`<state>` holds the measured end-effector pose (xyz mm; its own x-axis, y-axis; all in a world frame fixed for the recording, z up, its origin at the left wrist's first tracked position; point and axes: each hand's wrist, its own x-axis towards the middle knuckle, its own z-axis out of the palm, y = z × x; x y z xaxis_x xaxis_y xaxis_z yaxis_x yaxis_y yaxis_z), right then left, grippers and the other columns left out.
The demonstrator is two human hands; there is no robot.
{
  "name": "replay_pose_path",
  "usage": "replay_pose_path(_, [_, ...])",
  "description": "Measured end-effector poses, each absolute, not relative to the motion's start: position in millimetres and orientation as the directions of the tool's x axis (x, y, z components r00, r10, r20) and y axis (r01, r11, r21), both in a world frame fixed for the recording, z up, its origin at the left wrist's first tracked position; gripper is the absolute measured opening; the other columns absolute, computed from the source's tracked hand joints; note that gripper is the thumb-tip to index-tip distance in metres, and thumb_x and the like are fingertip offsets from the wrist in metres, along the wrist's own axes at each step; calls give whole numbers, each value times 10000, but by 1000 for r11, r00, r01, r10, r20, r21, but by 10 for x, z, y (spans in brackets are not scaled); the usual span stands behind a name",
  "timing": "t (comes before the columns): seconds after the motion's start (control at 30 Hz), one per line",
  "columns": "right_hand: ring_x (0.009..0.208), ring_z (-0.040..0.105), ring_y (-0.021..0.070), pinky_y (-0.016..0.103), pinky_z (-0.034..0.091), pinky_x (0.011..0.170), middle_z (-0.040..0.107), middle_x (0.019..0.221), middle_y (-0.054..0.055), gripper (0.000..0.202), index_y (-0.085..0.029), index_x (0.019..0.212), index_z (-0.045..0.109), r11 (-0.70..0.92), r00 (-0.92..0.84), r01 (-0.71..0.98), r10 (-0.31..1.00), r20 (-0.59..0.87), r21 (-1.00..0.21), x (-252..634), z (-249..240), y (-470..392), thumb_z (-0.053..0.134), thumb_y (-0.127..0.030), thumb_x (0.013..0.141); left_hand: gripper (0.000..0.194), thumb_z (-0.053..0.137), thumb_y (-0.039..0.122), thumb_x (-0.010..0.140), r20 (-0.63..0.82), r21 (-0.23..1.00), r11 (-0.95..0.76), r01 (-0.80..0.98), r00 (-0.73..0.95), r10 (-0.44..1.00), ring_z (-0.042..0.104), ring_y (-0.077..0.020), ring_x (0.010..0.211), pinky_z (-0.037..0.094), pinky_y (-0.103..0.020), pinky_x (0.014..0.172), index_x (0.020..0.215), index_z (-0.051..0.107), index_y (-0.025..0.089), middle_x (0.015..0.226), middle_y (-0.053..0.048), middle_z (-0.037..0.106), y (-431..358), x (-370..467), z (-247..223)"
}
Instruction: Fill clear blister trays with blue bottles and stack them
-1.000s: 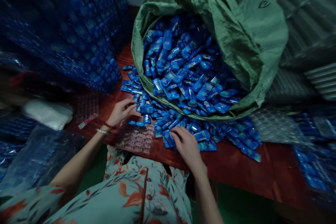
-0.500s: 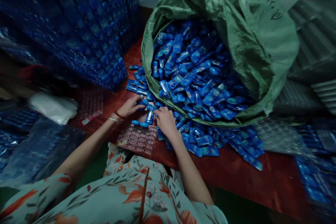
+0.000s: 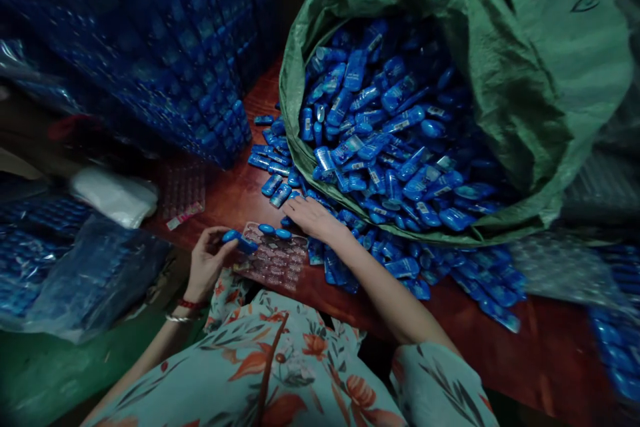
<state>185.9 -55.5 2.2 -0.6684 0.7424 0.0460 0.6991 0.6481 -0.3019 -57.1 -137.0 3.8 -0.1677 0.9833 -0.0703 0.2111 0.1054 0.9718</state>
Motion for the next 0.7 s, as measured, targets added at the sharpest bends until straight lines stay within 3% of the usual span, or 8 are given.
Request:
replay_pose_path(0.1, [917,543,205,338,425,802,594,988,72,243,-197,1030,551,536,-548,719,829,112,-443,1989,75,-594,453,-136,815,311,665,390,708,-59,973,95,210,-172,983,591,-138,788,484,-255,723,908,547,183,853,-15,619,-1396,-394,-33])
replay_pose_path(0.2, [709,544,163,297,447,660,587,855,28,294,-187,1096,501,261,-199,684,965,169,-681,2089,63,-780,519,-268,814,317,639,402,732,-76,983,99,153,-151,986,600,-147,841,484,-269,770,932,538,177,901,-36,625,-1329,-343,-124])
replay_pose_path(0.27, [578,490,135,271,422,554,546,732,-21,423,-184,1179,452,98,20,578,991,134,-810,2120,34,-939,555,-320,792,369,622,407,750,-108,983,125,135,-126,986,602,-152,883,484,-277,797,1019,525,174,977,-57,622,-1273,-376,-172])
replay_pose_path(0.37, [552,476,125,268,430,529,521,718,-38,600,-212,1320,343,-22,188,359,981,49,-933,2140,24,-1153,572,-338,779,409,590,410,784,-136,966,142,218,-45,990,589,-167,967,465,-297,869,1112,530,174,1074,-74,610,-1227,-456,-191])
replay_pose_path(0.53, [537,562,141,311,509,534,581,765,-15,486,-240,1193,419,-170,224,38,962,-157,-985,2127,85,-1463,606,-364,762,337,564,361,825,-37,935,14,353,58,998,578,-190,1028,449,-312,919,1110,564,181,1090,-69,624,-1304,-527,-115])
replay_pose_path(0.63, [608,610,151,308,540,570,608,820,1,362,-246,1096,464,-144,239,84,963,-120,-986,1997,43,-1678,611,-345,780,252,529,263,855,151,874,-208,439,162,975,592,-174,979,468,-301,892,1092,584,199,1036,-63,631,-1376,-543,-85])
replay_pose_path(0.7, [741,632,159,309,550,672,622,896,16,257,-245,1040,521,-36,226,235,974,19,-971,1865,-39,-1792,605,-293,802,258,479,206,877,243,805,-354,475,280,929,586,-169,994,476,-298,887,1111,589,209,1054,-72,616,-1393,-556,-109])
